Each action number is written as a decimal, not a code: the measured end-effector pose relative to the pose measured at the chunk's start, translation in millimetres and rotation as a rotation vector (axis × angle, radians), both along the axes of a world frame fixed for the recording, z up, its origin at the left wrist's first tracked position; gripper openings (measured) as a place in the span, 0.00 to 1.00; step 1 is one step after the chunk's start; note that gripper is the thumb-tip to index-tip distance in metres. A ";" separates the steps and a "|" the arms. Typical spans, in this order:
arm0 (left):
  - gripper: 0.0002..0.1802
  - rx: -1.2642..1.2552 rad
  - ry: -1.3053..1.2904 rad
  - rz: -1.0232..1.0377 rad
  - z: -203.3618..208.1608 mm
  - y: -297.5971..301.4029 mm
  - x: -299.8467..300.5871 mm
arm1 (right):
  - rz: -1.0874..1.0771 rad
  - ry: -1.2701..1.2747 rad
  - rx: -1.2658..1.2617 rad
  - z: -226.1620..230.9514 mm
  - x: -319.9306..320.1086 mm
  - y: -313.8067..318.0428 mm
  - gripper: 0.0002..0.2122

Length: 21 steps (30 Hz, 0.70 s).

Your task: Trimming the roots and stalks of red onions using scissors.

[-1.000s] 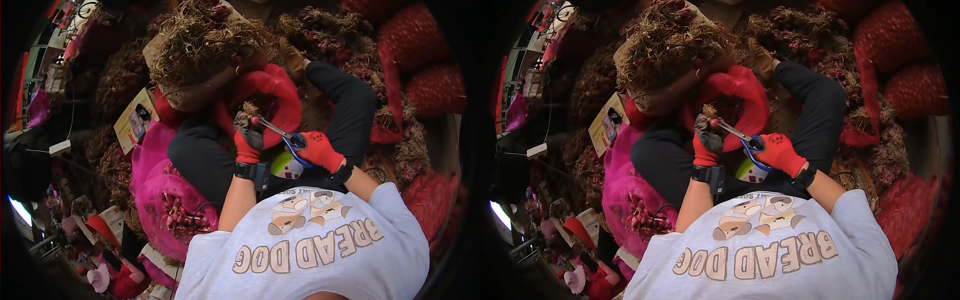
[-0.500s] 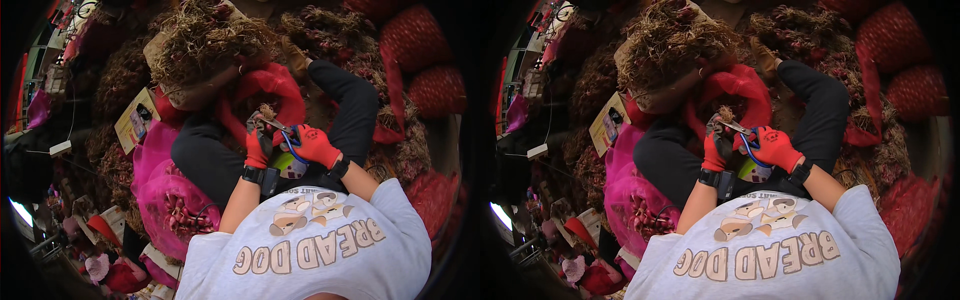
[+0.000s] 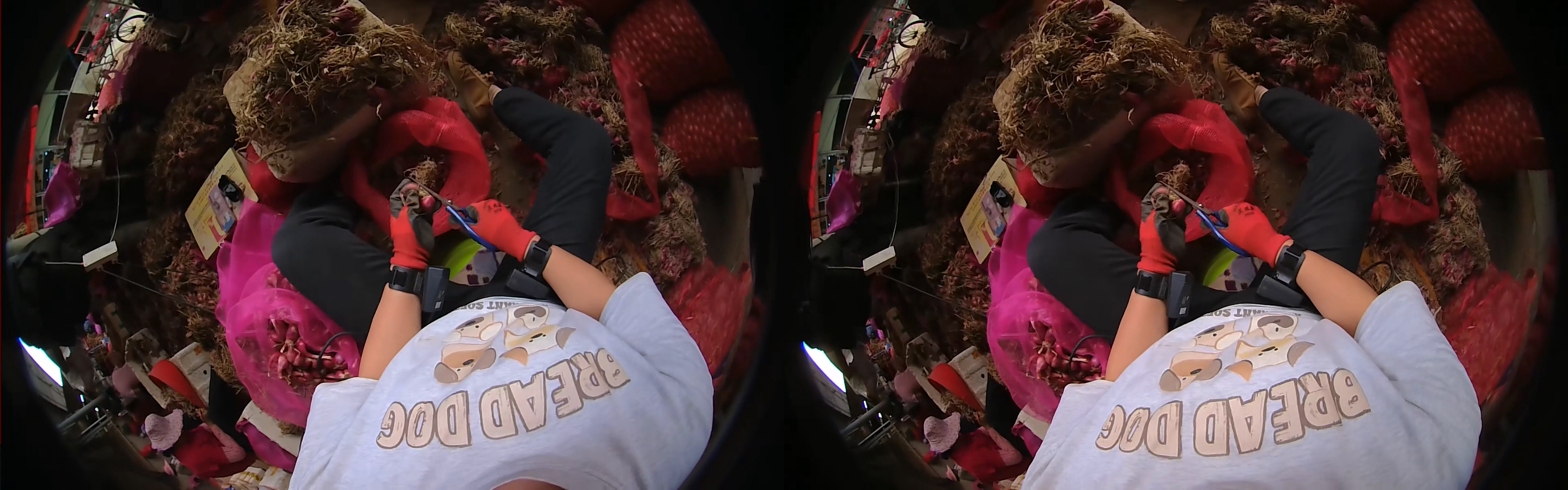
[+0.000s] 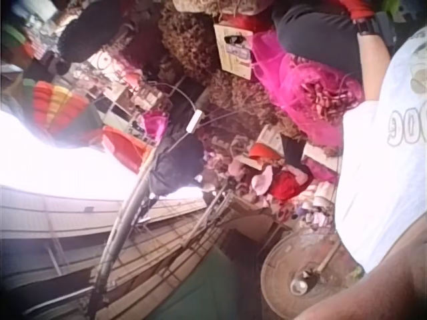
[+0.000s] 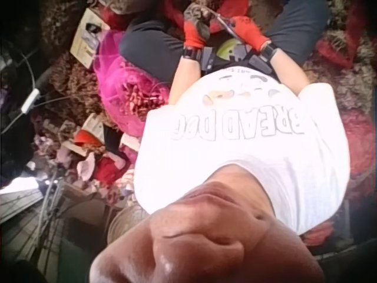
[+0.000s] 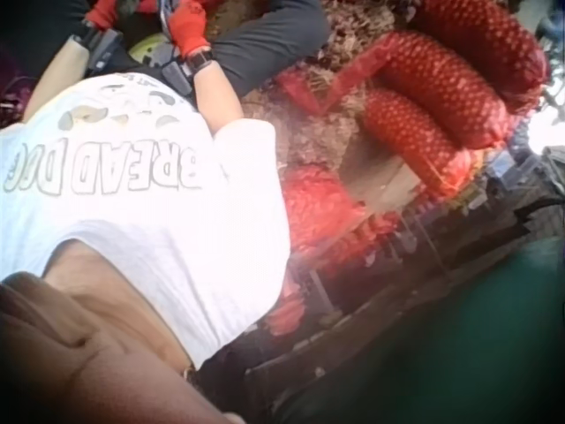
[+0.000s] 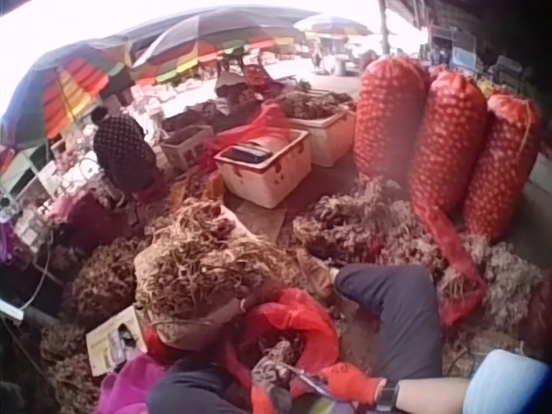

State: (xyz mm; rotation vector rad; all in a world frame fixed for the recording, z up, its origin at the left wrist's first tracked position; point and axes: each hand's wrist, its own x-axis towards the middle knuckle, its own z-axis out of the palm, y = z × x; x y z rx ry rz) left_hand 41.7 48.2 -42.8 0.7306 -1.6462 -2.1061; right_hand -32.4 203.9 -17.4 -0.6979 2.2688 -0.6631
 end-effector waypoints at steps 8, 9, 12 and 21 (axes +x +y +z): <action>0.09 0.780 0.250 0.063 -5.0 -12.7 -4.7 | -0.076 -0.098 -0.139 37.4 -8.1 14.5 0.23; 0.09 0.853 0.302 -0.007 -4.5 -15.6 -3.3 | -0.052 -0.075 -0.118 40.5 -8.2 15.8 0.23; 0.11 0.955 0.266 0.096 -4.2 -20.7 -1.3 | 0.011 -0.043 -0.072 53.5 -7.9 18.1 0.22; 0.13 0.943 0.319 0.163 9.8 -16.8 -6.5 | -0.004 0.179 -0.099 67.9 4.1 20.1 0.19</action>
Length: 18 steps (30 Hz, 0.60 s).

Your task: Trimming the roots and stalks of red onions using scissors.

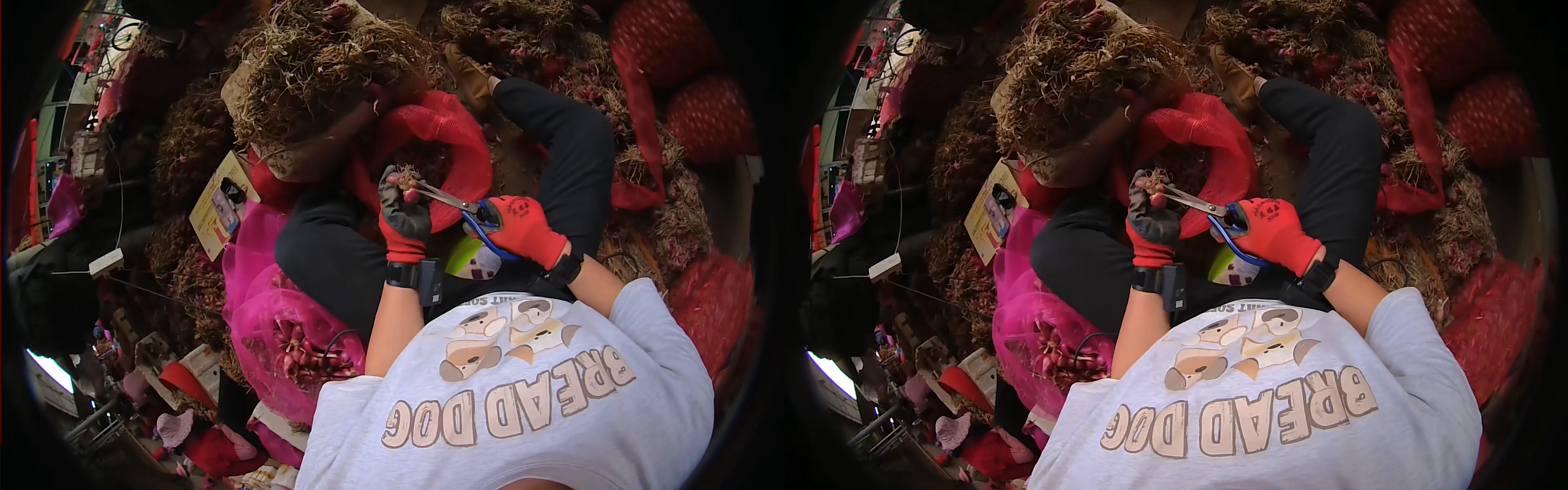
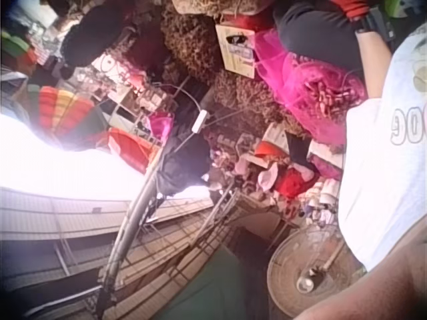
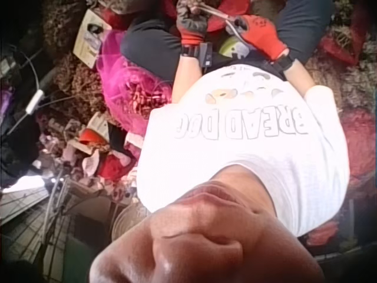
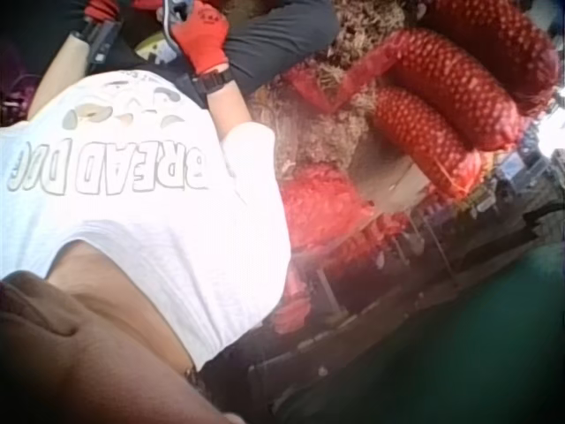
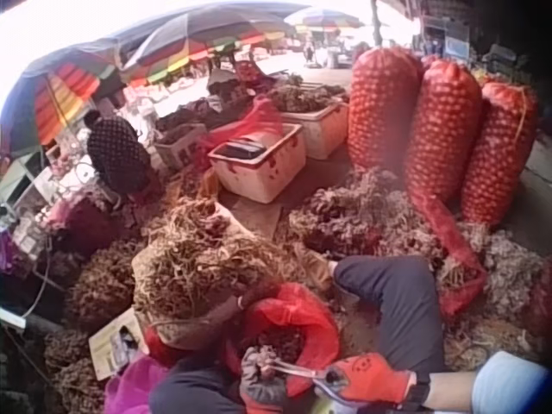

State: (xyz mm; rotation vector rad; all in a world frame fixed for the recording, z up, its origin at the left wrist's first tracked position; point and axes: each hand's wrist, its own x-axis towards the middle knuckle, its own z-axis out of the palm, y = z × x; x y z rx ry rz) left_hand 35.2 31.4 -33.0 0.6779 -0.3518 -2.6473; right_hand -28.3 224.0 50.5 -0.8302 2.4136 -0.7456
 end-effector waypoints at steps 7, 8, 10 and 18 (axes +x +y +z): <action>0.13 -0.198 0.067 -0.037 -9.4 1.4 0.1 | 0.014 0.183 0.047 2.7 2.0 1.8 0.20; 0.13 -0.207 0.097 -0.042 -10.4 3.1 0.5 | 0.023 0.229 0.059 3.7 2.1 2.0 0.20; 0.13 -0.209 0.119 -0.050 -9.1 5.8 -0.5 | 0.031 0.213 0.041 3.8 1.1 1.7 0.21; 0.14 -0.115 0.144 -0.106 -6.3 4.9 1.1 | 0.051 0.090 0.091 2.0 0.3 1.0 0.20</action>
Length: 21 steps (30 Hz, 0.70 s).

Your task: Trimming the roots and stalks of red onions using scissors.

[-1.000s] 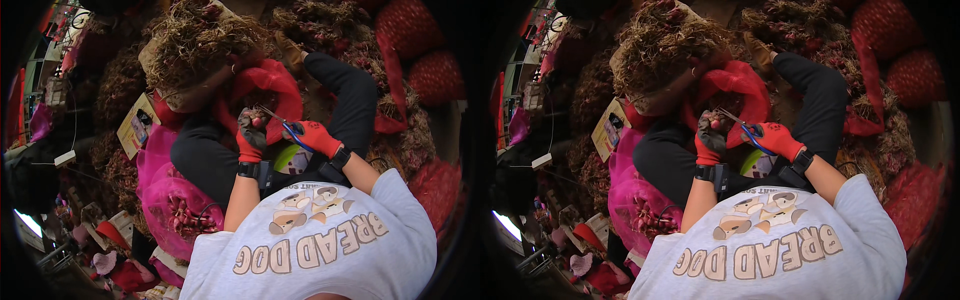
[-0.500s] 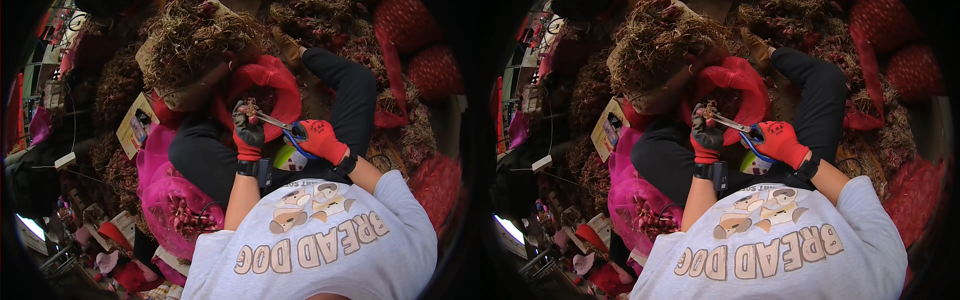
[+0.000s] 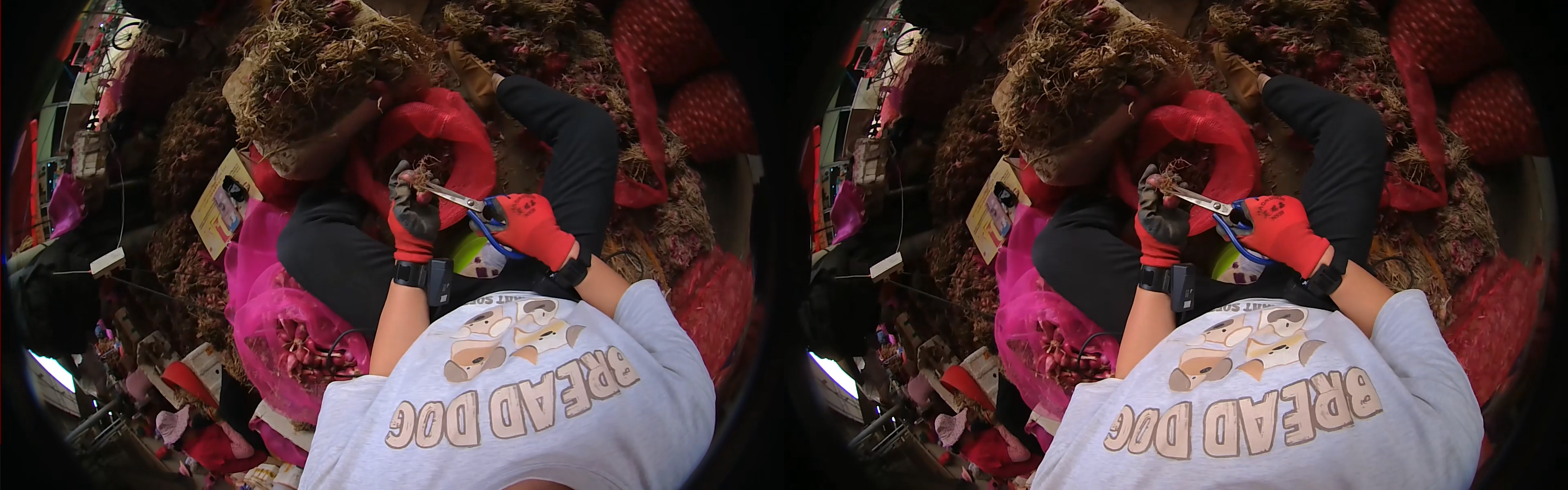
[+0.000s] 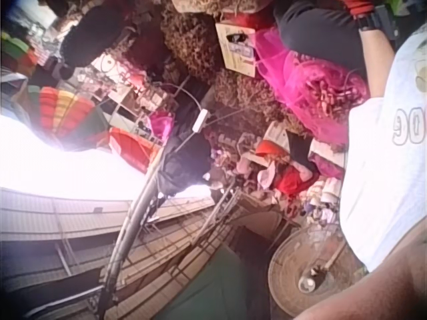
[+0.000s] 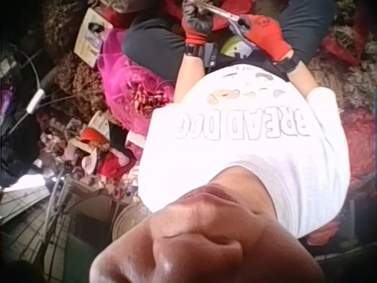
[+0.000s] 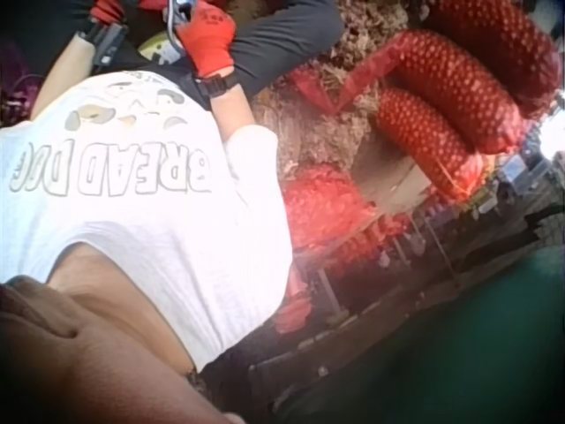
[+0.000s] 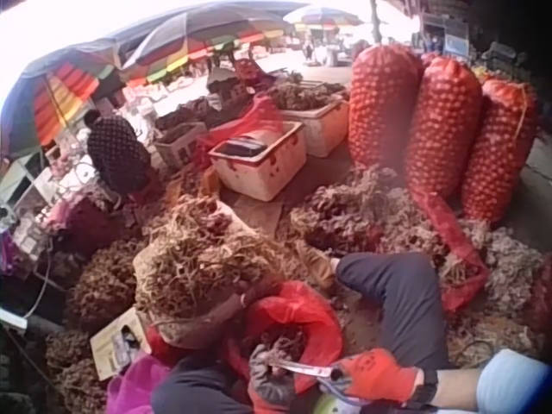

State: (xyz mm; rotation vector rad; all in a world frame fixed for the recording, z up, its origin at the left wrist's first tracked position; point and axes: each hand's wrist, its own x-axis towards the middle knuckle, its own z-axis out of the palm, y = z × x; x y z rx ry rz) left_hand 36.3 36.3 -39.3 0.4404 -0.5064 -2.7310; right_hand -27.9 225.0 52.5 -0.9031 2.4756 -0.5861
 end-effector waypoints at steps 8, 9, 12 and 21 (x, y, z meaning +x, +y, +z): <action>0.14 0.113 0.028 -0.008 -11.9 1.3 1.2 | 0.116 0.167 0.111 -31.9 -1.9 12.4 0.15; 0.14 0.104 -0.011 0.011 -10.8 2.7 1.8 | 0.109 0.176 0.077 -32.7 -1.8 11.7 0.14; 0.15 0.074 -0.049 0.047 -12.0 2.8 -0.3 | 0.106 0.209 0.022 -33.6 -2.4 7.7 0.14; 0.13 -1.091 -0.368 -0.044 -11.2 7.5 9.3 | 0.097 0.102 0.041 -27.3 -2.5 0.4 0.17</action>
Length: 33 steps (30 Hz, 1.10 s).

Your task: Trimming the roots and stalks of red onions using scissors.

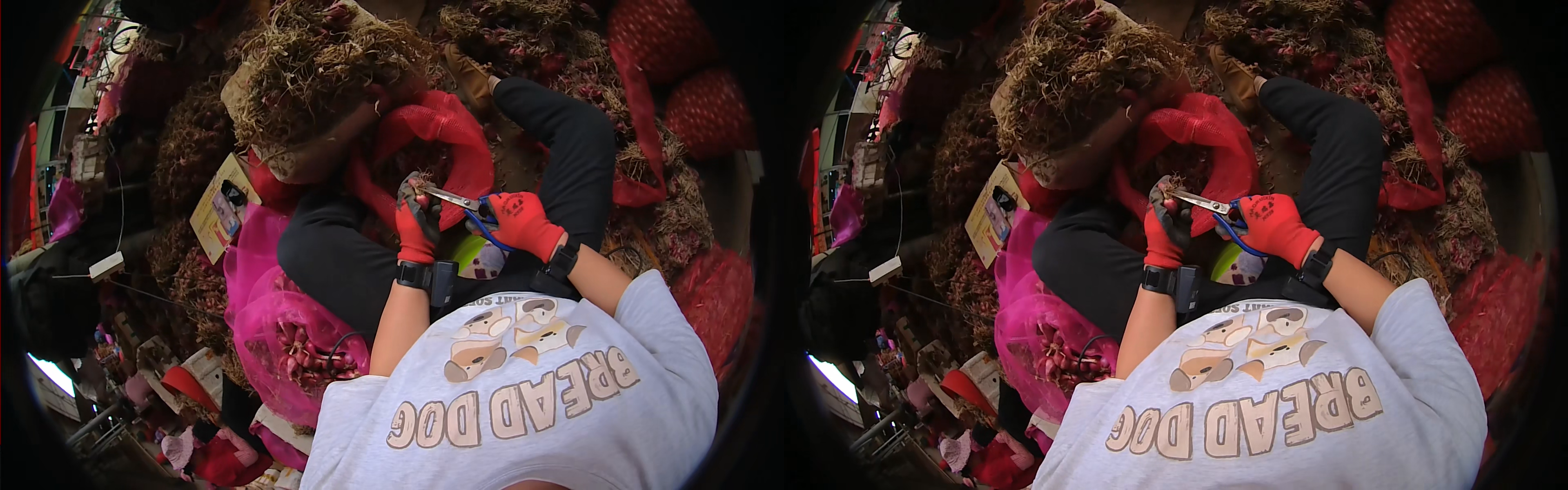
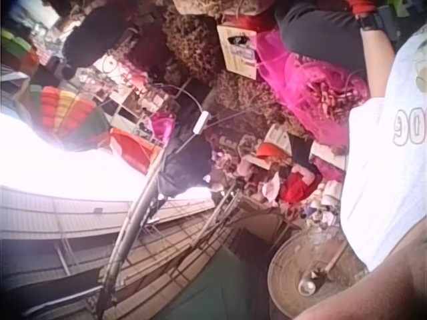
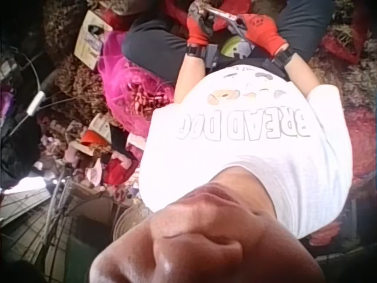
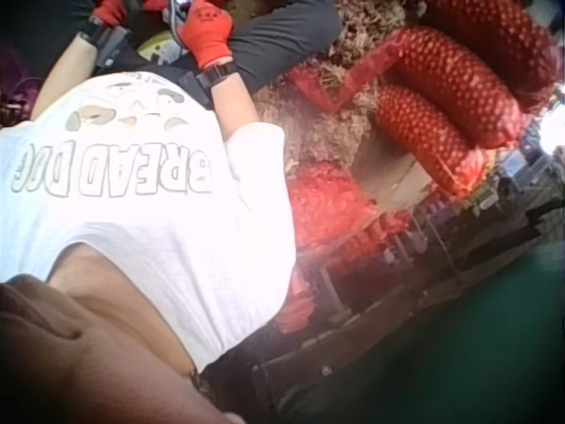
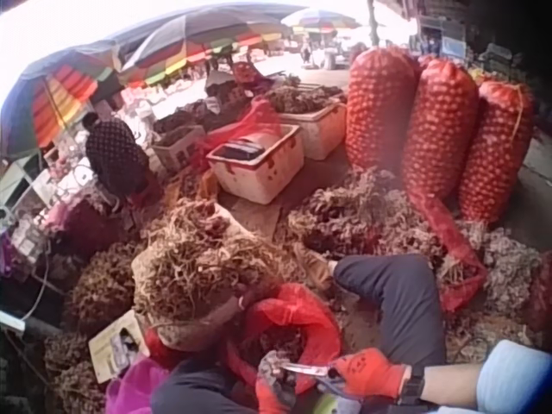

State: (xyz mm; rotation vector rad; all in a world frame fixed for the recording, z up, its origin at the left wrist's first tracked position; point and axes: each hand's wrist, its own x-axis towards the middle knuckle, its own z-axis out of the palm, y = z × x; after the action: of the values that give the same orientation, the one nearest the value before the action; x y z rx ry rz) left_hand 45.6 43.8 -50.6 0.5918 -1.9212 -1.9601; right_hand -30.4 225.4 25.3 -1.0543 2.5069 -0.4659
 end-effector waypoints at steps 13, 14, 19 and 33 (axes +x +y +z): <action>0.12 0.711 -0.247 0.183 8.8 0.6 -9.9 | -0.065 -0.224 0.063 -11.8 -4.8 -3.1 0.19; 0.11 0.686 -0.163 0.209 5.3 0.6 -11.3 | -0.109 -0.354 0.035 -3.2 -5.0 -5.5 0.21; 0.09 0.701 -0.024 0.261 -3.3 1.3 -14.9 | -0.119 -0.228 0.020 12.2 -1.9 -6.8 0.23; 0.13 1.037 -0.035 -0.049 0.4 -16.9 -2.9 | -0.189 -0.426 -0.137 0.8 -1.9 5.2 0.20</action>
State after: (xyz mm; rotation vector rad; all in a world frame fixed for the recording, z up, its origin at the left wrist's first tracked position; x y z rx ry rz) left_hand 42.7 26.8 -50.2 0.8051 -0.7860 -2.9030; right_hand -32.3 230.6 26.0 -0.6758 2.2205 -0.8318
